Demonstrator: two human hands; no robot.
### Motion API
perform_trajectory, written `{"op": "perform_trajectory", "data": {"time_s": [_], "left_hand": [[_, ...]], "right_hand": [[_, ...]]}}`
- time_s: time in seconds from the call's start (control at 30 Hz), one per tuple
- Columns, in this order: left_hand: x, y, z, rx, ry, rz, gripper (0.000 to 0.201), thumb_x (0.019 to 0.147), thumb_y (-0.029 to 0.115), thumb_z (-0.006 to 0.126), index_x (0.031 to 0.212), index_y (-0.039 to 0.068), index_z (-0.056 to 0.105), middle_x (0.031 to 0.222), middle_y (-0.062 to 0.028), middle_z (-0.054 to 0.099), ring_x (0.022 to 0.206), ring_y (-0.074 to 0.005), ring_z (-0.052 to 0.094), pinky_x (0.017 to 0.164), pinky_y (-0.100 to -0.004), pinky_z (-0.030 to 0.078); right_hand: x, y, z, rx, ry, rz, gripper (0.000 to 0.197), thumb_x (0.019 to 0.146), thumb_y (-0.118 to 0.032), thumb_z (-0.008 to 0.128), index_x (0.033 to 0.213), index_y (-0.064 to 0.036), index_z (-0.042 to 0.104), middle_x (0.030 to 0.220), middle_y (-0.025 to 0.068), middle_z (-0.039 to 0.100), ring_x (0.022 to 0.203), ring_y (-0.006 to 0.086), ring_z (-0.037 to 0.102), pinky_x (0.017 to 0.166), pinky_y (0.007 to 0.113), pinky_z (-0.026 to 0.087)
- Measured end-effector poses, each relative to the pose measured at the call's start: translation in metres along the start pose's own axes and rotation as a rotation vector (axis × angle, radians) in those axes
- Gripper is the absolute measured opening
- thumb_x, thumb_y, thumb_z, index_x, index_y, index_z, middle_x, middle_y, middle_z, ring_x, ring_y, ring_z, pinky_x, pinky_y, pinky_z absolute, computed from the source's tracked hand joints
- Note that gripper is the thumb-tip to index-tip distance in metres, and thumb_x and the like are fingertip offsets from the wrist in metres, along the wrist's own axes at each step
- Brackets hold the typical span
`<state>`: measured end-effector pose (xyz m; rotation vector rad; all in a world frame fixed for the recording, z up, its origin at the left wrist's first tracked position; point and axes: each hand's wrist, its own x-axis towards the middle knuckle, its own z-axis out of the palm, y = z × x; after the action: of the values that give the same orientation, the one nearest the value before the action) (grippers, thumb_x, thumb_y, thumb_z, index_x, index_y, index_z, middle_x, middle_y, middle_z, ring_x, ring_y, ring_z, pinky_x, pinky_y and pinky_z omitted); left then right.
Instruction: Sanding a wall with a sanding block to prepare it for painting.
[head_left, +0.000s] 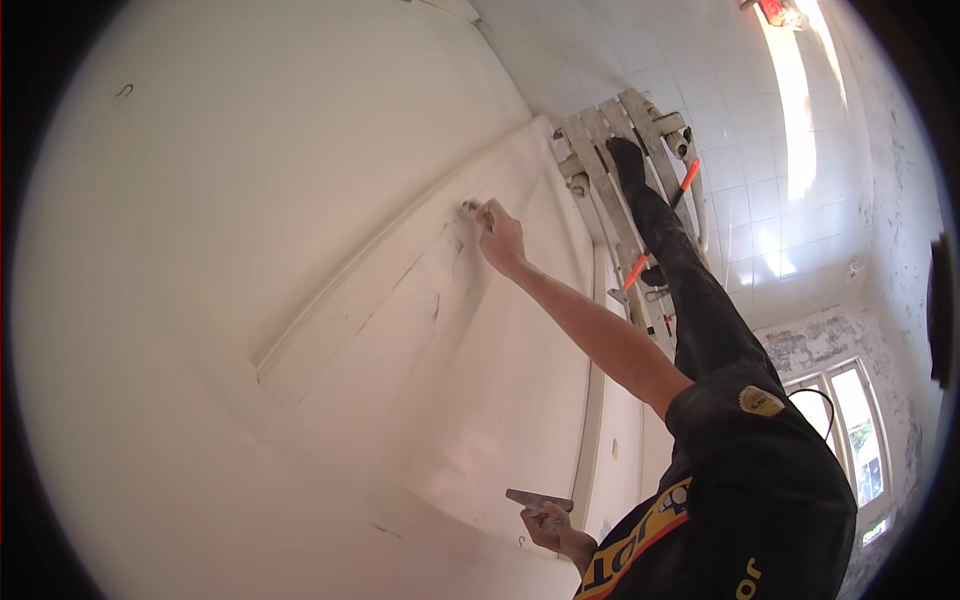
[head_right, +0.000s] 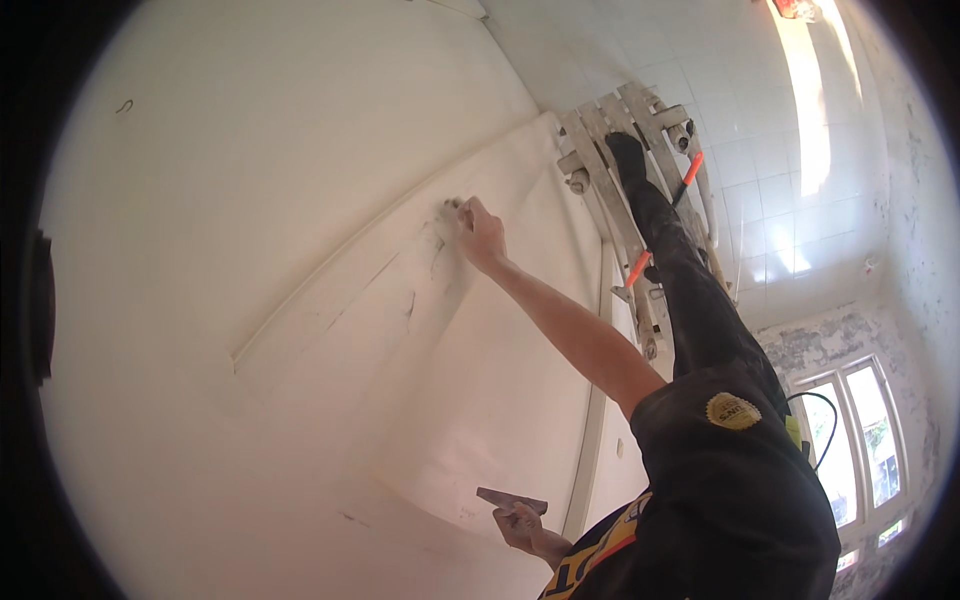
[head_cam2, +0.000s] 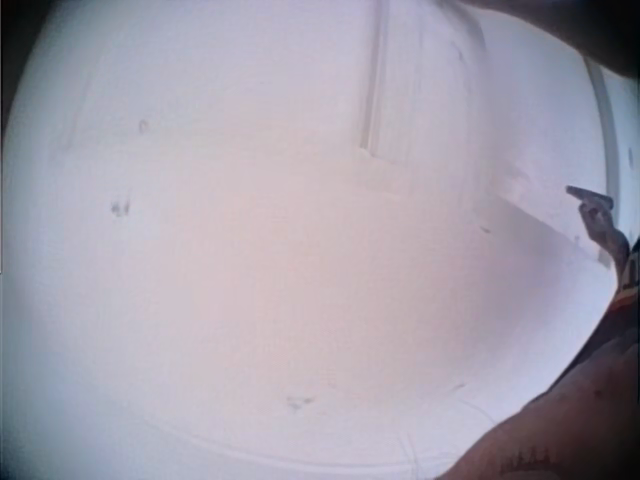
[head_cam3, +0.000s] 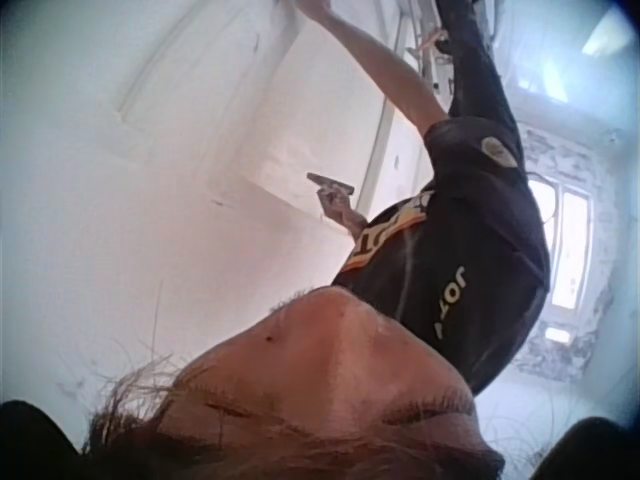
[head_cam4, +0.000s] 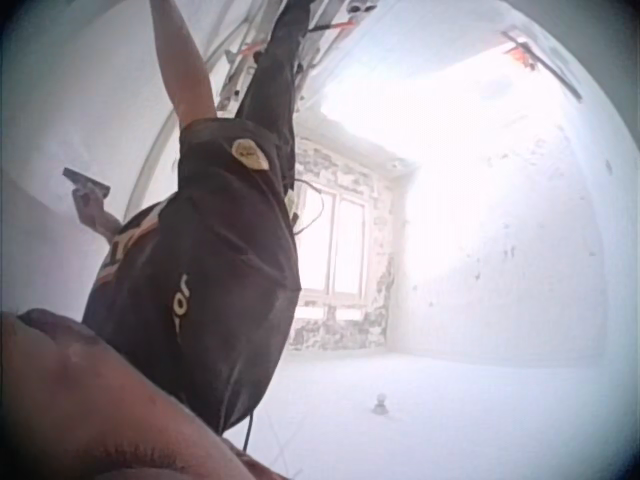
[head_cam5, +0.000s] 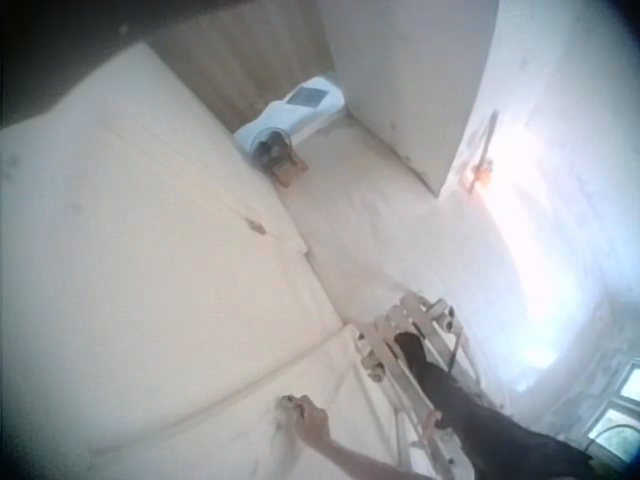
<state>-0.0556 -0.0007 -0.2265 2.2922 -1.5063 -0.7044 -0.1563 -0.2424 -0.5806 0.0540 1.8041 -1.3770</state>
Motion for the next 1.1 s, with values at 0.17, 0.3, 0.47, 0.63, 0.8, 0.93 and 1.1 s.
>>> {"op": "perform_trajectory", "data": {"time_s": [0.17, 0.3, 0.47, 0.63, 0.8, 0.93, 1.1], "left_hand": [[0.0, 0.003, 0.005, -0.066, -0.021, -0.029, 0.028, 0.09, 0.027, 0.061, 0.084, 0.003, 0.047, 0.063, -0.0066, 0.05, 0.062, -0.0149, 0.048, 0.062, -0.0279, 0.038], [0.001, 0.008, 0.009, -0.074, -0.075, -0.037, 0.026, 0.091, 0.024, 0.06, 0.083, 0.004, 0.046, 0.062, -0.0059, 0.048, 0.062, -0.015, 0.048, 0.061, -0.0274, 0.038], [0.003, -0.007, 0.002, -0.051, -0.043, -0.009, 0.025, 0.092, 0.024, 0.059, 0.084, 0.004, 0.045, 0.062, -0.0057, 0.047, 0.062, -0.0148, 0.047, 0.062, -0.0265, 0.039], [0.002, -0.009, -0.001, -0.078, -0.029, -0.053, 0.024, 0.091, 0.022, 0.059, 0.084, 0.004, 0.046, 0.063, -0.0072, 0.05, 0.062, -0.0148, 0.048, 0.064, -0.0262, 0.04], [0.004, -0.014, -0.001, -0.122, -0.027, -0.069, 0.026, 0.09, 0.024, 0.061, 0.088, 0.003, 0.047, 0.066, -0.0084, 0.052, 0.062, -0.0152, 0.049, 0.064, -0.0282, 0.04], [0.003, -0.008, 0.001, -0.115, -0.001, -0.107, 0.026, 0.09, 0.024, 0.061, 0.088, 0.002, 0.047, 0.067, -0.0088, 0.053, 0.064, -0.0151, 0.049, 0.064, -0.0287, 0.04], [0.001, -0.011, 0.005, -0.095, -0.053, -0.135, 0.024, 0.091, 0.023, 0.059, 0.087, 0.002, 0.047, 0.068, -0.009, 0.053, 0.065, -0.0156, 0.05, 0.063, -0.0303, 0.041]], "right_hand": [[-0.032, -0.014, -0.03, -0.093, -0.21, 0.086, 0.007, 0.088, -0.005, 0.058, 0.089, -0.0025, 0.051, 0.08, 0.0146, 0.063, 0.081, 0.025, 0.067, 0.069, 0.029, 0.046], [-0.082, -0.001, -0.028, 0.153, 0.022, -0.115, 0.005, 0.087, -0.001, 0.057, 0.091, -0.0029, 0.053, 0.078, 0.0155, 0.06, 0.077, 0.0251, 0.066, 0.066, 0.03, 0.046], [-0.116, -0.015, -0.035, 0.05, -0.158, -0.062, 0.003, 0.091, 0.001, 0.052, 0.093, -0.0017, 0.052, 0.085, 0.0166, 0.065, 0.086, 0.0284, 0.068, 0.065, 0.03, 0.048], [-0.135, -0.045, -0.024, 0.274, -0.131, -0.193, 0.004, 0.091, 0.004, 0.052, 0.093, 0.0004, 0.051, 0.107, 0.0187, 0.066, 0.097, 0.0281, 0.067, 0.079, 0.029, 0.051], [-0.134, -0.064, -0.02, 0.279, -0.208, -0.328, 0.003, 0.092, 0.003, 0.051, 0.092, 0.0001, 0.051, 0.112, 0.0197, 0.065, 0.098, 0.025, 0.067, 0.08, 0.028, 0.05], [-0.099, -0.085, -0.024, 0.244, -0.107, -0.124, 0.003, 0.093, 0.003, 0.05, 0.092, -0.0001, 0.05, 0.111, 0.0194, 0.066, 0.1, 0.0233, 0.067, 0.079, 0.028, 0.05], [-0.08, -0.098, -0.003, 0.322, -0.059, -0.297, 0.003, 0.092, 0.002, 0.05, 0.09, 0.0005, 0.052, 0.103, 0.0176, 0.069, 0.1, 0.0215, 0.067, 0.077, 0.028, 0.05]]}}
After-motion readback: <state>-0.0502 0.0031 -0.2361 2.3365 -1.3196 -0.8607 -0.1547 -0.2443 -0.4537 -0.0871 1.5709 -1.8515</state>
